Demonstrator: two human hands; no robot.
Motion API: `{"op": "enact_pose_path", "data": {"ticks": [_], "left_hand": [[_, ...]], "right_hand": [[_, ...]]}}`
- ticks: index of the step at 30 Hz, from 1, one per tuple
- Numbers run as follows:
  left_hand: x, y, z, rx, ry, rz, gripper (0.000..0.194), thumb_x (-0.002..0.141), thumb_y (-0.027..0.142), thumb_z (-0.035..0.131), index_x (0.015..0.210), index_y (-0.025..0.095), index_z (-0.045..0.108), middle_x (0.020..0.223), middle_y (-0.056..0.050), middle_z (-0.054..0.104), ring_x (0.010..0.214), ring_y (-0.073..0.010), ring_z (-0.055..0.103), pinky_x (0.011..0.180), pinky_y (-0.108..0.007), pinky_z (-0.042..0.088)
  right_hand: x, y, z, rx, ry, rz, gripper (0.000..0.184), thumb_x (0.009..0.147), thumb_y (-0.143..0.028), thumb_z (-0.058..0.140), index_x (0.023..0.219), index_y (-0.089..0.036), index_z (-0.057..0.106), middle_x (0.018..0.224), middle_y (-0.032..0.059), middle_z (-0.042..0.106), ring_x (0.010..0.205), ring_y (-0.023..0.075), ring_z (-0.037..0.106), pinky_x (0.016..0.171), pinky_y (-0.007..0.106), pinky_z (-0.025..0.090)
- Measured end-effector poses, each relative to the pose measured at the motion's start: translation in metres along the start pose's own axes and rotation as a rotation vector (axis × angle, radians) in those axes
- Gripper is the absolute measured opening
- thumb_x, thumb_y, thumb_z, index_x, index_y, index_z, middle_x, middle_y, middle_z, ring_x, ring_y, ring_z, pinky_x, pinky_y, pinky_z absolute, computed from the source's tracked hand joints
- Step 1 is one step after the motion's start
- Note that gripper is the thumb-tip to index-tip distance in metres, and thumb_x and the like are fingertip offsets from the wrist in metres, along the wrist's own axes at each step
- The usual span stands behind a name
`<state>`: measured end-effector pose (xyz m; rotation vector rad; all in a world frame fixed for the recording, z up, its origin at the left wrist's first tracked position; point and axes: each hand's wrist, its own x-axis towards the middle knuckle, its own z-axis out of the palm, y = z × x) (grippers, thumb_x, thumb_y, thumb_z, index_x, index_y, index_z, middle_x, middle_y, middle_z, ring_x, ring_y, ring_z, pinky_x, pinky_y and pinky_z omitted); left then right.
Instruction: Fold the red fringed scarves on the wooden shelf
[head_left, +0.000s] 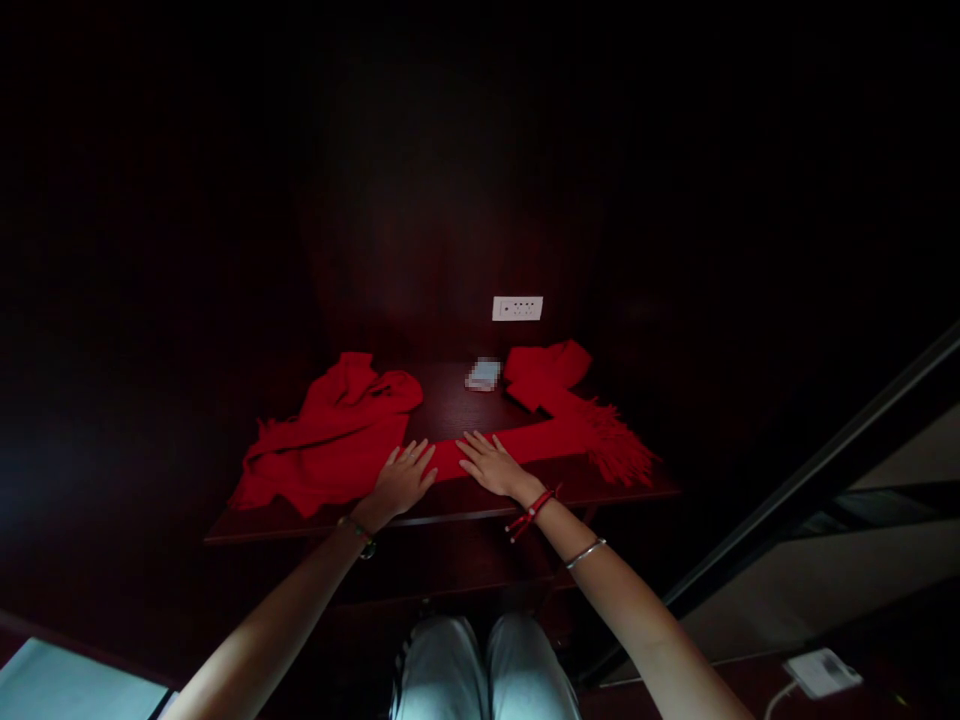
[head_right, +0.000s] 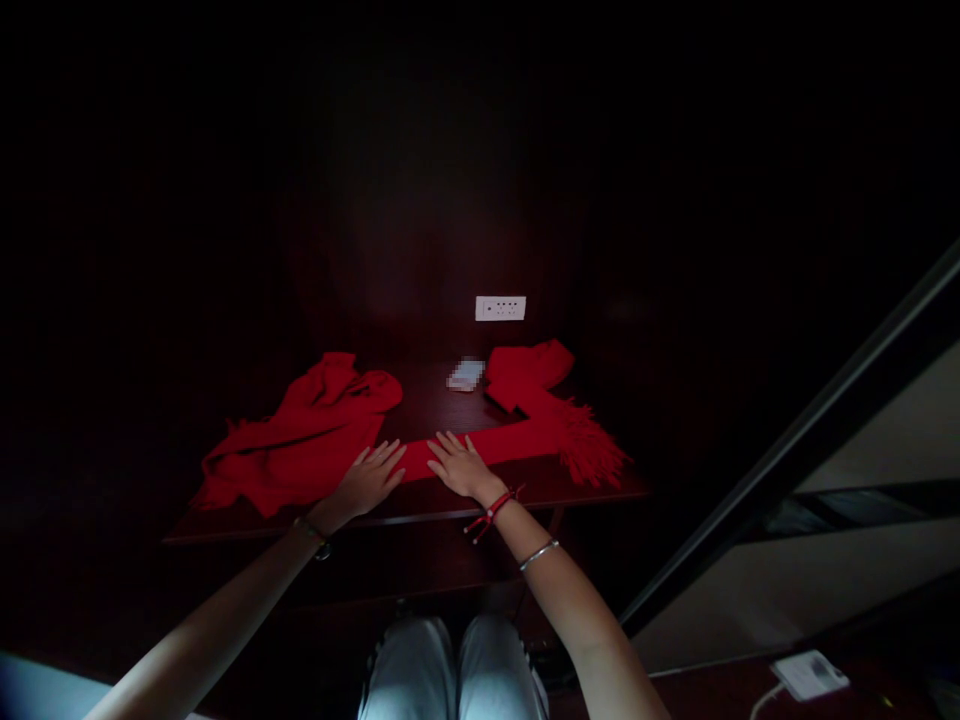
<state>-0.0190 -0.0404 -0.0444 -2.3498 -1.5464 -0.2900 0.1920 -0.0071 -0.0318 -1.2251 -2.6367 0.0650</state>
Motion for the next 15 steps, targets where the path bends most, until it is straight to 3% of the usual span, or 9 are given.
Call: {"op": "enact_pose_path", "data": {"ticks": [10,15], "left_hand": [[-0.013,-0.012,-0.013,0.076,0.020,-0.124,0.044,0.085,0.039,0.037,0.122,0.018,0.048,0.129,-0.013,0.043,0.120,-0.0285,0.036,0.096,-0.048,0.028],[-0.033,-0.043,-0.036,0.134,0.106,-0.150,0.048,0.085,0.045,0.034,0.122,0.019,0.048,0.136,-0.011,0.034,0.126,-0.0296,0.025,0.100,-0.048,0.020]], "right_hand": [[-0.005,0.005,0.006,-0.045,0.009,0.036,0.047,0.090,-0.040,0.020,0.133,-0.022,0.030,0.139,0.0056,0.027,0.128,0.0183,0.020,0.103,0.043,0.016],[-0.003,0.003,0.000,-0.046,-0.027,0.040,0.048,0.090,-0.039,0.023,0.132,-0.019,0.032,0.139,0.0076,0.027,0.128,0.0208,0.020,0.102,0.045,0.016]]}}
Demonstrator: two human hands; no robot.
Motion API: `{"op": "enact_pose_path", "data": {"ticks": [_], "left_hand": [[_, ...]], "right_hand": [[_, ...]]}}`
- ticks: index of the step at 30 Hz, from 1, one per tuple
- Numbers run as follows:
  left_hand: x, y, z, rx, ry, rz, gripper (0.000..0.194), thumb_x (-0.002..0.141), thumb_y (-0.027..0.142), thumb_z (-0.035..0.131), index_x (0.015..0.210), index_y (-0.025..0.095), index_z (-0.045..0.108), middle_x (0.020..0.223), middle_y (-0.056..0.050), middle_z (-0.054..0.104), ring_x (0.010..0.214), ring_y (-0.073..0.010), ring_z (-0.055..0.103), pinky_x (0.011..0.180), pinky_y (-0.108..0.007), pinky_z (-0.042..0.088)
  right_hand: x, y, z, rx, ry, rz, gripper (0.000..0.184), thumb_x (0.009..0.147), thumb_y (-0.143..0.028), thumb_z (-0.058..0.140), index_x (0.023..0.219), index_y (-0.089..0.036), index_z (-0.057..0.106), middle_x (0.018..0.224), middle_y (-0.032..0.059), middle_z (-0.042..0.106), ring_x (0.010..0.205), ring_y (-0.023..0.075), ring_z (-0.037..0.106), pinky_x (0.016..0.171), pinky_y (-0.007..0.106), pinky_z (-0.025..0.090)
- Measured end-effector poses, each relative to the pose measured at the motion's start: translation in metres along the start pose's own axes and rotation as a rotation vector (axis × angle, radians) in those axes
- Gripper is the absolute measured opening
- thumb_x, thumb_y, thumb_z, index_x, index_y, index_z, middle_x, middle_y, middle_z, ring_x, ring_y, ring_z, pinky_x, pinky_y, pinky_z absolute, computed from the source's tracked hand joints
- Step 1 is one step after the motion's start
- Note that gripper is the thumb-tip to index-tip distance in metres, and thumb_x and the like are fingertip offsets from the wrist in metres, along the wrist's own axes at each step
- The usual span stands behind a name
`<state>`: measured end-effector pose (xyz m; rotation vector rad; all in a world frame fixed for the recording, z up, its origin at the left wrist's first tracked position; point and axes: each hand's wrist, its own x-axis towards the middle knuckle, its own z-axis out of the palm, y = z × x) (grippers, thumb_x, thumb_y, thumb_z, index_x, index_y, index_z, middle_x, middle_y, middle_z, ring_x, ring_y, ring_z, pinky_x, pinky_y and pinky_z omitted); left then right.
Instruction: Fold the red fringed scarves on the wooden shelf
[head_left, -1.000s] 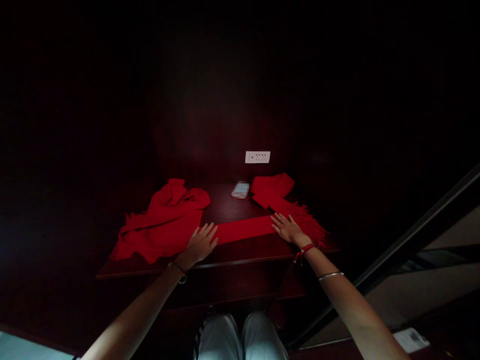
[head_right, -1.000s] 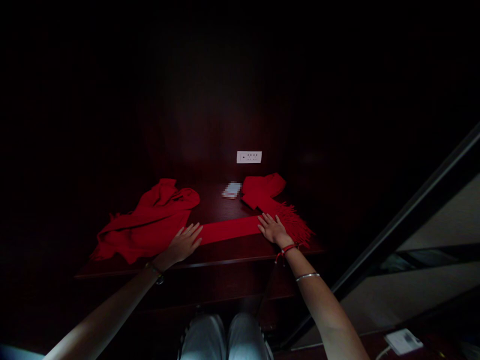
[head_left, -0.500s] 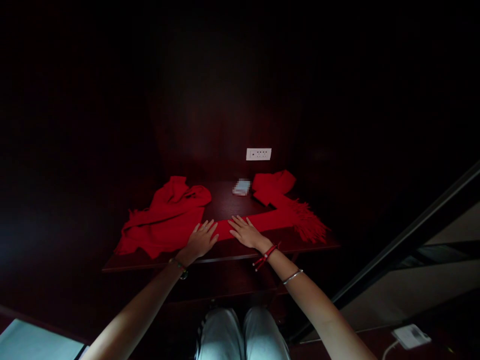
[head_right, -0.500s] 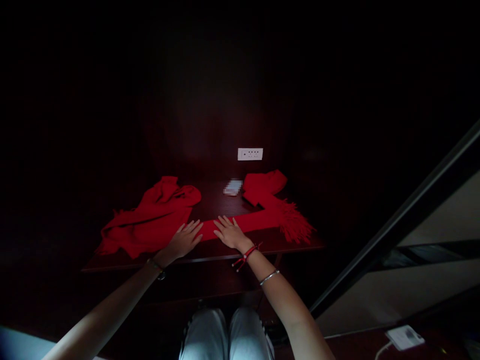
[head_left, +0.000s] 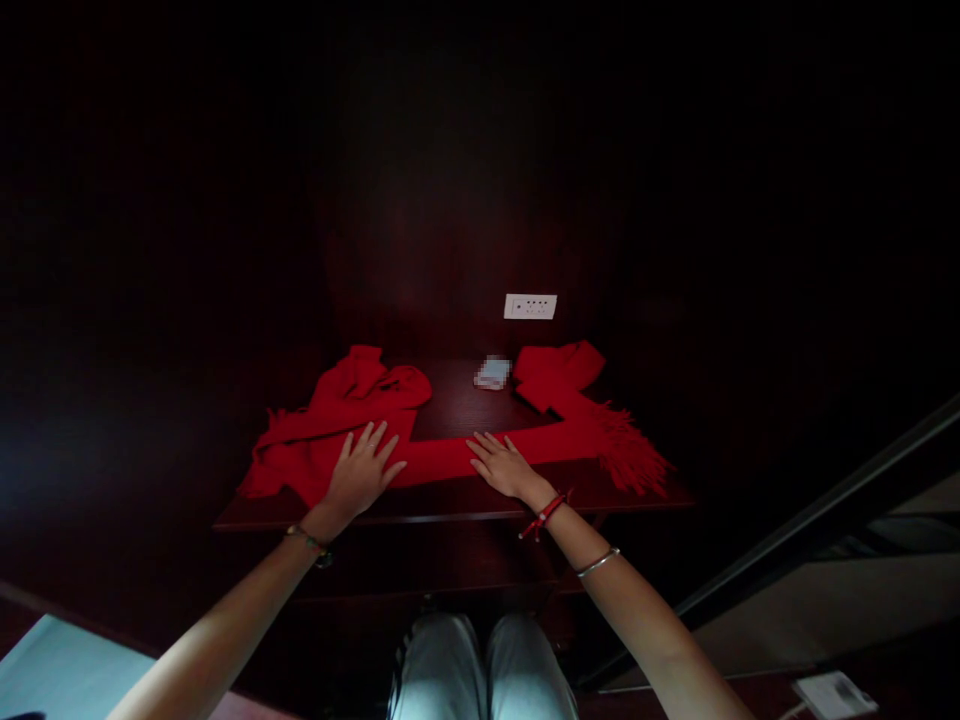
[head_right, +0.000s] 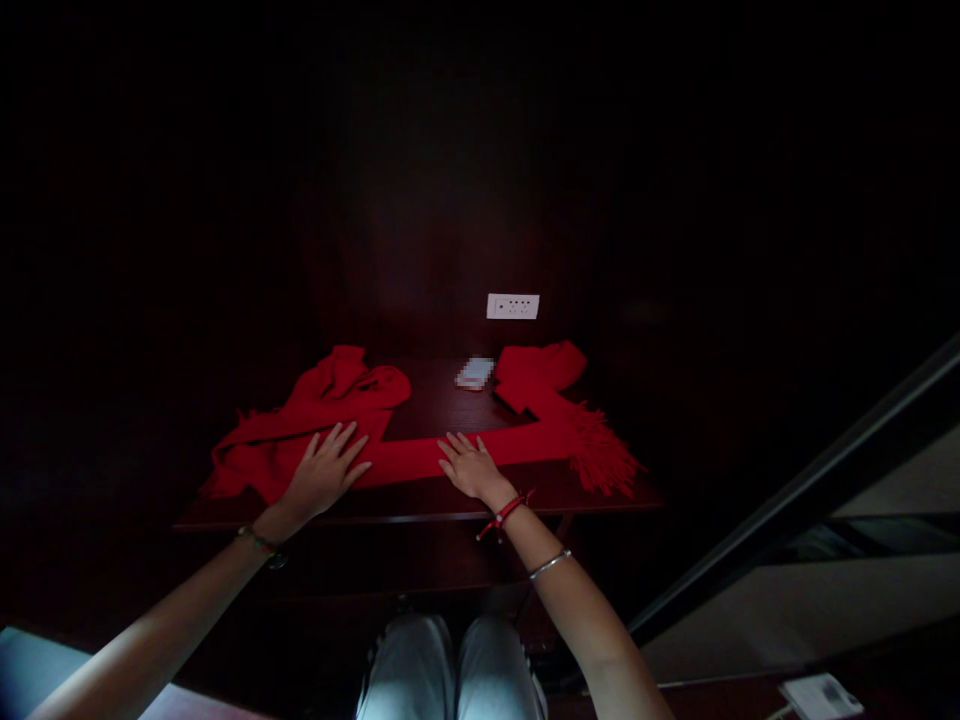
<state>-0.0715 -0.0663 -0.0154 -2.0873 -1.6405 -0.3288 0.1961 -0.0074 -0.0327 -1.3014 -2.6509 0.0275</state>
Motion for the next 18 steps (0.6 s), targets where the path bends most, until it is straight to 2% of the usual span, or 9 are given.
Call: {"op": "enact_pose_path", "data": {"ticks": [3,5,7,9,11,12,15,18], "left_hand": [[-0.007,-0.039,-0.015,0.077,0.007,-0.118,0.051,0.085,0.047,0.032,0.123,0.017,0.047,0.136,-0.013,0.033,0.126,-0.0313,0.022,0.100,-0.050,0.018],[-0.011,-0.066,-0.021,0.125,-0.042,-0.207,0.053,0.085,0.048,0.031,0.125,0.016,0.045,0.135,-0.014,0.034,0.126,-0.0317,0.022,0.099,-0.049,0.020],[-0.016,-0.087,-0.022,0.138,-0.156,-0.264,0.055,0.084,0.049,0.031,0.127,0.017,0.042,0.134,-0.014,0.035,0.125,-0.0307,0.025,0.098,-0.048,0.023],[-0.022,-0.099,-0.018,0.125,-0.294,-0.296,0.054,0.084,0.049,0.031,0.129,0.019,0.039,0.136,-0.012,0.034,0.125,-0.0294,0.026,0.097,-0.046,0.025],[-0.027,-0.102,-0.013,0.124,-0.374,-0.320,0.054,0.084,0.048,0.032,0.130,0.020,0.037,0.137,-0.012,0.030,0.126,-0.0293,0.025,0.097,-0.046,0.026],[-0.029,-0.101,-0.011,0.132,-0.374,-0.328,0.053,0.084,0.047,0.033,0.130,0.020,0.036,0.138,-0.012,0.029,0.126,-0.0299,0.024,0.097,-0.047,0.025],[-0.028,-0.089,-0.011,0.148,-0.258,-0.278,0.050,0.085,0.041,0.035,0.130,0.019,0.037,0.139,-0.013,0.027,0.127,-0.0309,0.020,0.099,-0.051,0.020],[-0.014,-0.068,-0.016,0.039,-0.152,-0.095,0.046,0.087,0.037,0.033,0.129,0.019,0.038,0.139,-0.011,0.026,0.128,-0.0275,0.018,0.101,-0.047,0.019]], "right_hand": [[0.006,-0.010,-0.010,0.019,0.037,-0.040,0.049,0.089,-0.042,0.024,0.132,-0.019,0.033,0.139,0.0093,0.028,0.128,0.0224,0.019,0.102,0.047,0.016],[0.012,-0.022,-0.016,0.048,0.079,-0.097,0.051,0.089,-0.044,0.023,0.133,-0.020,0.030,0.140,0.0087,0.025,0.129,0.0223,0.017,0.102,0.047,0.016],[0.020,-0.034,-0.015,0.076,0.080,-0.154,0.052,0.088,-0.046,0.023,0.134,-0.021,0.027,0.141,0.0073,0.023,0.130,0.0221,0.014,0.102,0.047,0.016],[0.026,-0.044,-0.009,0.092,0.024,-0.169,0.052,0.088,-0.047,0.022,0.135,-0.023,0.026,0.141,0.0065,0.022,0.130,0.0225,0.014,0.102,0.048,0.015],[0.029,-0.050,0.000,0.098,-0.040,-0.147,0.052,0.088,-0.047,0.022,0.134,-0.024,0.026,0.141,0.0063,0.022,0.130,0.0232,0.014,0.102,0.049,0.015],[0.029,-0.051,0.004,0.102,-0.060,-0.138,0.051,0.088,-0.047,0.021,0.134,-0.024,0.026,0.141,0.0064,0.021,0.130,0.0237,0.014,0.101,0.050,0.014],[0.030,-0.044,0.009,0.132,-0.053,-0.155,0.052,0.088,-0.048,0.020,0.134,-0.023,0.027,0.141,0.0071,0.022,0.129,0.0241,0.015,0.102,0.050,0.014],[0.031,-0.017,-0.002,0.144,0.007,-0.139,0.054,0.088,-0.048,0.024,0.134,-0.021,0.027,0.140,0.0083,0.025,0.129,0.0239,0.018,0.101,0.049,0.015]]}}
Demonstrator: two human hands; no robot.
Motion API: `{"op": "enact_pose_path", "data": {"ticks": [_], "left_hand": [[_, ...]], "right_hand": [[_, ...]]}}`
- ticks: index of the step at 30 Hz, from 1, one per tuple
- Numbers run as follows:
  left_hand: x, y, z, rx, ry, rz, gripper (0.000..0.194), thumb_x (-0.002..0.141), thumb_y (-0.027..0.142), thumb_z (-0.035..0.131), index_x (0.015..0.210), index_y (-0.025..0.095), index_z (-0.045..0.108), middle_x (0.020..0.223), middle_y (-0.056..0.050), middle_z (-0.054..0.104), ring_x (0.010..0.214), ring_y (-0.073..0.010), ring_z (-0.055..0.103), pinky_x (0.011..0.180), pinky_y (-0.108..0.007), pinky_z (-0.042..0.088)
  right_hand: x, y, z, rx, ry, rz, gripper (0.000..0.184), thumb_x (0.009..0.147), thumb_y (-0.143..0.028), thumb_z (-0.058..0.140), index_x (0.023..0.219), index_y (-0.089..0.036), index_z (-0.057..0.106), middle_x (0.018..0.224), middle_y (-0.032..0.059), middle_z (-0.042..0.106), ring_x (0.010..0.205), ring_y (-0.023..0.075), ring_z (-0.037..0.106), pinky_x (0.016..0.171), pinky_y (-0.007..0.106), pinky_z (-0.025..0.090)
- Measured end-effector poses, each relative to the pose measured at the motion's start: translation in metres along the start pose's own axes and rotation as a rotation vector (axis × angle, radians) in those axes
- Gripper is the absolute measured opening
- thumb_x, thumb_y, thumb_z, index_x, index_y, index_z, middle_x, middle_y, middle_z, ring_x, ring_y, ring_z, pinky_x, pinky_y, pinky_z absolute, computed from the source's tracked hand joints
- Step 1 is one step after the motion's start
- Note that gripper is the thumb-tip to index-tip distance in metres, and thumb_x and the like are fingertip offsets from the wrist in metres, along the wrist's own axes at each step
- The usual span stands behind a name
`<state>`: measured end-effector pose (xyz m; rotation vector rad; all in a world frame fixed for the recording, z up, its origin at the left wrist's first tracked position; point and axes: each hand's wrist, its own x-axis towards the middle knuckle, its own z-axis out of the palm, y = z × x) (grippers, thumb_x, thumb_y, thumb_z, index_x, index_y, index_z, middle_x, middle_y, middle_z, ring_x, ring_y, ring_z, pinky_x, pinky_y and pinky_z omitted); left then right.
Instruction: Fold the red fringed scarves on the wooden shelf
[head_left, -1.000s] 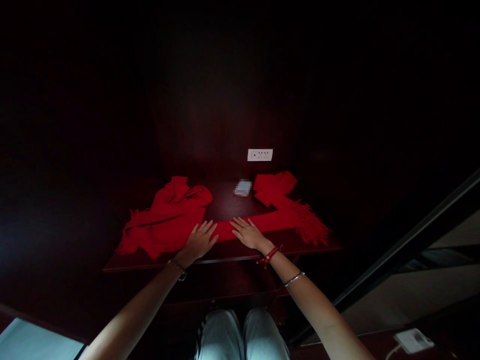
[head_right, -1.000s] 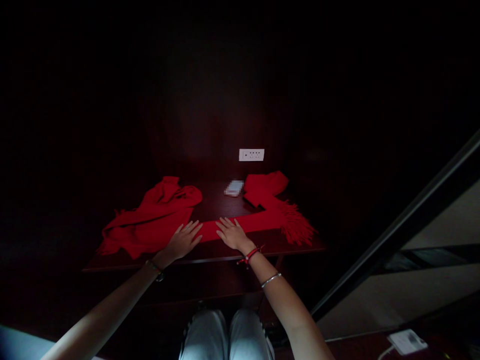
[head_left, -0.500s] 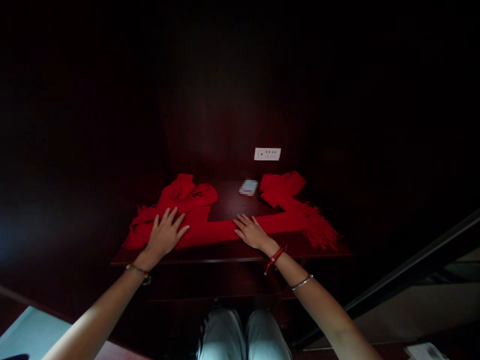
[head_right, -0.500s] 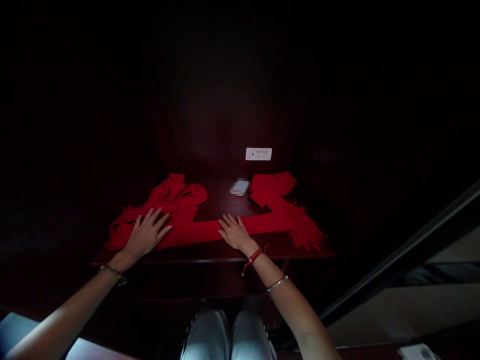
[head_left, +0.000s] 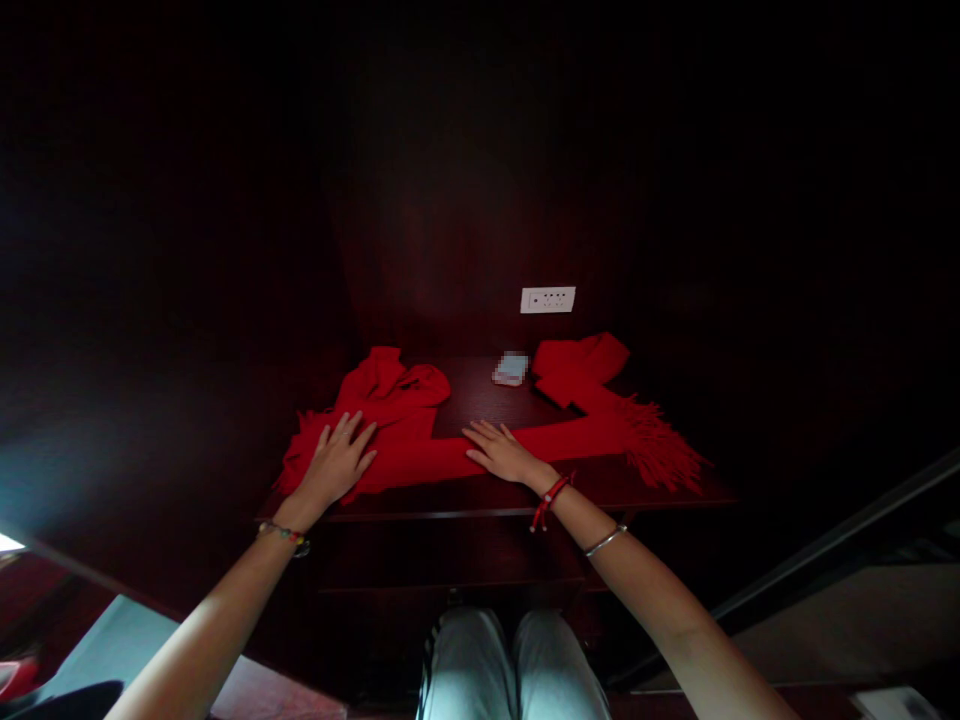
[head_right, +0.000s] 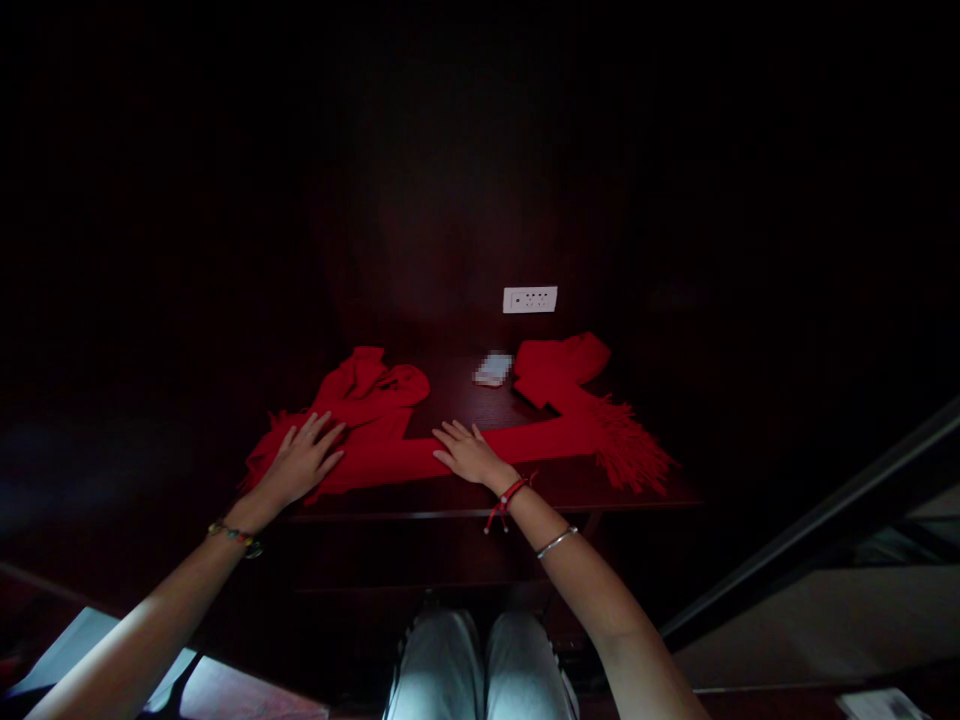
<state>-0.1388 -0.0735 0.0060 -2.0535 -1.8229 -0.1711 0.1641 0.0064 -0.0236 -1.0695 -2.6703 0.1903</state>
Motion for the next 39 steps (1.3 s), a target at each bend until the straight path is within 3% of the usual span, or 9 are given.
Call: {"op": "enact_pose_path", "data": {"ticks": [3,6,9,13,18,23,29,34,39], "left_hand": [[0.020,0.029,-0.006,-0.192,-0.049,0.230,0.047,0.087,0.040,0.031,0.128,0.017,0.039,0.137,-0.009,0.032,0.128,-0.0225,0.022,0.103,-0.038,0.022],[0.044,0.061,-0.006,-0.345,-0.158,0.361,0.048,0.087,0.040,0.033,0.126,0.012,0.042,0.131,-0.011,0.040,0.124,-0.0204,0.030,0.102,-0.032,0.024],[0.067,0.088,0.001,-0.424,-0.282,0.395,0.047,0.085,0.036,0.037,0.123,0.008,0.044,0.123,-0.014,0.048,0.113,-0.0200,0.044,0.096,-0.028,0.031],[0.094,0.105,0.013,-0.438,-0.371,0.337,0.050,0.076,0.037,0.051,0.117,0.008,0.049,0.115,-0.016,0.053,0.102,-0.0221,0.050,0.087,-0.028,0.036],[0.117,0.098,0.020,-0.586,-0.529,0.288,0.037,0.066,0.042,0.055,0.091,0.015,0.059,0.089,-0.004,0.061,0.077,-0.0168,0.054,0.066,-0.022,0.038],[0.121,0.078,0.020,-0.718,-0.660,0.357,0.032,0.065,0.049,0.052,0.064,0.017,0.052,0.060,0.004,0.047,0.057,-0.0102,0.041,0.051,-0.020,0.029],[0.119,0.062,0.010,-0.744,-0.681,0.348,0.034,0.062,0.050,0.053,0.066,0.017,0.050,0.062,0.004,0.045,0.058,-0.0102,0.038,0.054,-0.020,0.028],[0.120,0.049,-0.006,-0.755,-0.585,0.327,0.040,0.067,0.055,0.048,0.071,0.016,0.055,0.071,0.001,0.052,0.067,-0.0129,0.043,0.058,-0.020,0.030],[0.119,0.046,0.002,-0.731,-0.562,0.334,0.042,0.069,0.056,0.045,0.074,0.016,0.056,0.072,0.000,0.053,0.068,-0.0134,0.045,0.060,-0.020,0.032]], "right_hand": [[-0.004,0.043,-0.024,-0.049,0.005,0.099,0.052,0.087,-0.041,0.034,0.132,-0.016,0.032,0.135,0.0111,0.034,0.125,0.0242,0.027,0.101,0.046,0.019],[-0.017,0.092,-0.045,-0.127,-0.113,0.168,0.048,0.084,-0.030,0.042,0.127,-0.009,0.039,0.127,0.0159,0.044,0.117,0.0225,0.040,0.097,0.035,0.029],[-0.036,0.129,-0.058,-0.208,-0.226,0.172,0.042,0.081,-0.024,0.047,0.120,-0.009,0.048,0.121,0.0160,0.050,0.108,0.0215,0.048,0.092,0.029,0.034],[-0.053,0.149,-0.067,-0.277,-0.280,0.168,0.035,0.078,-0.020,0.050,0.111,-0.012,0.055,0.113,0.0140,0.055,0.102,0.0197,0.051,0.087,0.024,0.036],[-0.054,0.157,-0.076,-0.323,-0.283,0.186,0.026,0.074,-0.016,0.054,0.098,-0.012,0.062,0.104,0.0135,0.059,0.091,0.0190,0.056,0.078,0.022,0.040],[-0.064,0.165,-0.087,-0.329,-0.268,0.218,0.020,0.075,-0.015,0.051,0.090,-0.011,0.064,0.089,0.0134,0.064,0.081,0.0199,0.059,0.069,0.024,0.041],[-0.084,0.167,-0.103,-0.307,-0.223,0.212,0.021,0.078,-0.016,0.047,0.093,-0.013,0.062,0.091,0.0122,0.065,0.083,0.0181,0.059,0.070,0.022,0.039],[-0.096,0.172,-0.136,-0.295,-0.172,0.171,0.019,0.081,-0.018,0.045,0.090,-0.014,0.062,0.085,0.0096,0.065,0.078,0.0158,0.059,0.068,0.020,0.038],[-0.108,0.177,-0.144,-0.273,-0.244,0.206,0.021,0.077,-0.015,0.047,0.090,-0.015,0.063,0.085,0.0073,0.065,0.075,0.0152,0.058,0.067,0.020,0.038]]}}
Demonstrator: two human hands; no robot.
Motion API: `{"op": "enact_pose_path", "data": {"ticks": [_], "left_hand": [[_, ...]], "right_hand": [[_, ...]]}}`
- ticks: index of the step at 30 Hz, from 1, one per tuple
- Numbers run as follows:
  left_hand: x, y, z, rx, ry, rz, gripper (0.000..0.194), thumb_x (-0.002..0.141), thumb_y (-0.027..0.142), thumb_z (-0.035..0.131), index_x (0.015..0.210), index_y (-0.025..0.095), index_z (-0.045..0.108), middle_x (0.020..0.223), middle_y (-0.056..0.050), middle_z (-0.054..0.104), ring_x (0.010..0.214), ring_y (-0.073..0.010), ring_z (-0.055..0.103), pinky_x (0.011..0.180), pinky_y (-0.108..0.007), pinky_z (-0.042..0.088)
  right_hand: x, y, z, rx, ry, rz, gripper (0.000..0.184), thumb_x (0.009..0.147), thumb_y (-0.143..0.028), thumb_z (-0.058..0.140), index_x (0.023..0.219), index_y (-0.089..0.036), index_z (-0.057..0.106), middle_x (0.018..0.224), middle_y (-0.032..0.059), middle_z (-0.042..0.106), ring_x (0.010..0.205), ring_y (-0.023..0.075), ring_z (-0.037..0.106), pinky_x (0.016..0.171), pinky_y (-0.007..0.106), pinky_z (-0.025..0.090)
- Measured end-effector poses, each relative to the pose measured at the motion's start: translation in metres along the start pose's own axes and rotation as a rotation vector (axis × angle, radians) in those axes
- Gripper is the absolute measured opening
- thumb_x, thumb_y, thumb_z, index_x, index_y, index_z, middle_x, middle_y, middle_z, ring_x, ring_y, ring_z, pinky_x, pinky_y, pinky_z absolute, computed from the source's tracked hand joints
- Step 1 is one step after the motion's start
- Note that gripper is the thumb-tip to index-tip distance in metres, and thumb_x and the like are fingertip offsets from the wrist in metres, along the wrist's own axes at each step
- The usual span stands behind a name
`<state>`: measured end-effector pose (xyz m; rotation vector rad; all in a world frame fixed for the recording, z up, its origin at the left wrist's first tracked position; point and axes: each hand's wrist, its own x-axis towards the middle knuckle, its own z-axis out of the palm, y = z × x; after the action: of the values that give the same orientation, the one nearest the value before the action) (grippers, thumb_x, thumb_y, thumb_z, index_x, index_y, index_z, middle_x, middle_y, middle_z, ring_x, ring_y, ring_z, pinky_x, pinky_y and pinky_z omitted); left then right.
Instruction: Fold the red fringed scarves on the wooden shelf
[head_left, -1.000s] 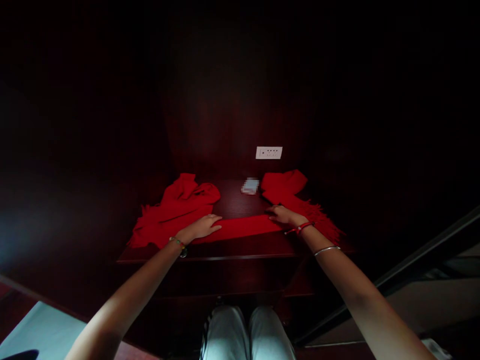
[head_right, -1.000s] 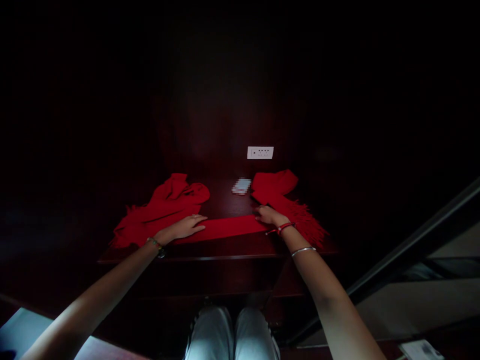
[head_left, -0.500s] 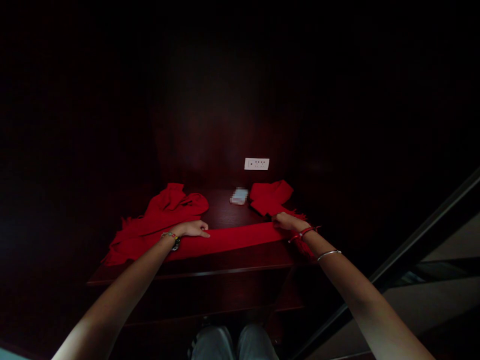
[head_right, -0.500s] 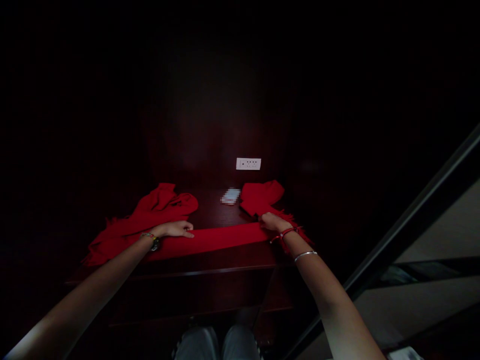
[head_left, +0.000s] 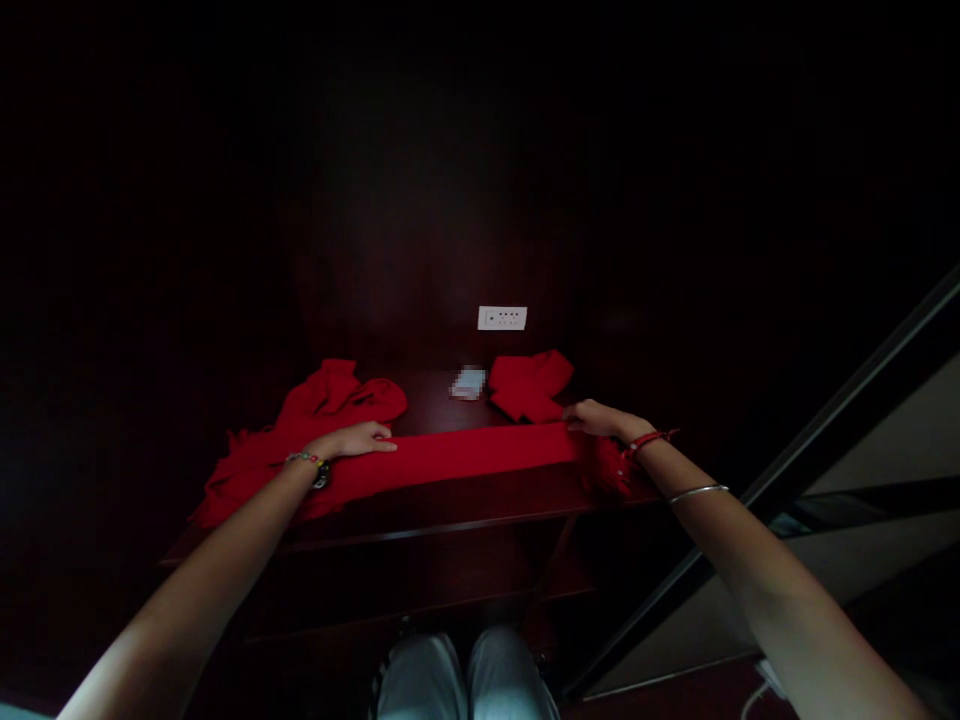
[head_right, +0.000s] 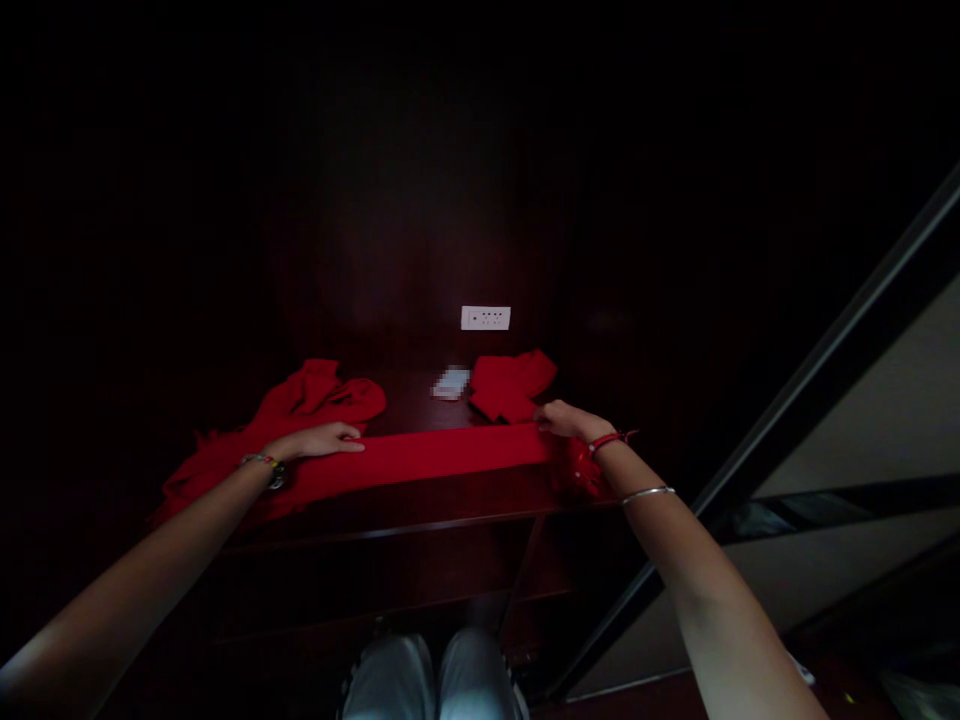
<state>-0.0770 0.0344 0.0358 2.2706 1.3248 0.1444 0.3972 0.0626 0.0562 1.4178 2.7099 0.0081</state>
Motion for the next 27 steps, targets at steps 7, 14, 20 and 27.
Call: {"op": "enact_pose_path", "data": {"ticks": [7,14,20,27], "left_hand": [[0.006,-0.003,0.008,0.108,0.004,0.028,0.038,0.068,0.053,0.046,0.068,0.016,0.054,0.066,0.001,0.051,0.062,-0.0119,0.043,0.057,-0.021,0.032],[0.016,0.007,0.001,0.209,0.128,-0.026,0.030,0.076,0.043,0.042,0.076,0.016,0.056,0.072,0.000,0.056,0.067,-0.0125,0.049,0.061,-0.020,0.036],[0.034,0.017,0.024,0.451,0.120,-0.203,0.025,0.070,0.029,0.055,0.092,0.018,0.059,0.093,-0.009,0.060,0.082,-0.0201,0.055,0.067,-0.027,0.041],[0.051,0.047,0.037,0.470,0.144,-0.108,0.049,0.079,0.041,0.046,0.122,0.017,0.044,0.125,-0.016,0.043,0.112,-0.0280,0.042,0.087,-0.038,0.036]], "right_hand": [[0.007,0.003,0.017,0.053,0.127,0.078,0.024,0.079,-0.015,0.044,0.092,-0.012,0.064,0.094,0.0096,0.065,0.085,0.0159,0.058,0.075,0.021,0.038],[0.023,0.021,-0.012,0.110,0.223,0.348,0.026,0.080,-0.018,0.044,0.099,-0.014,0.062,0.095,0.0070,0.064,0.082,0.0145,0.058,0.070,0.019,0.041],[0.038,-0.008,0.014,0.006,0.280,0.435,0.028,0.080,-0.014,0.042,0.102,-0.013,0.060,0.107,0.0149,0.057,0.095,0.0227,0.054,0.081,0.031,0.039],[0.039,-0.091,0.057,-0.044,0.437,0.026,0.038,0.085,-0.031,0.039,0.120,-0.020,0.047,0.125,0.0120,0.044,0.117,0.0233,0.036,0.100,0.045,0.020]]}}
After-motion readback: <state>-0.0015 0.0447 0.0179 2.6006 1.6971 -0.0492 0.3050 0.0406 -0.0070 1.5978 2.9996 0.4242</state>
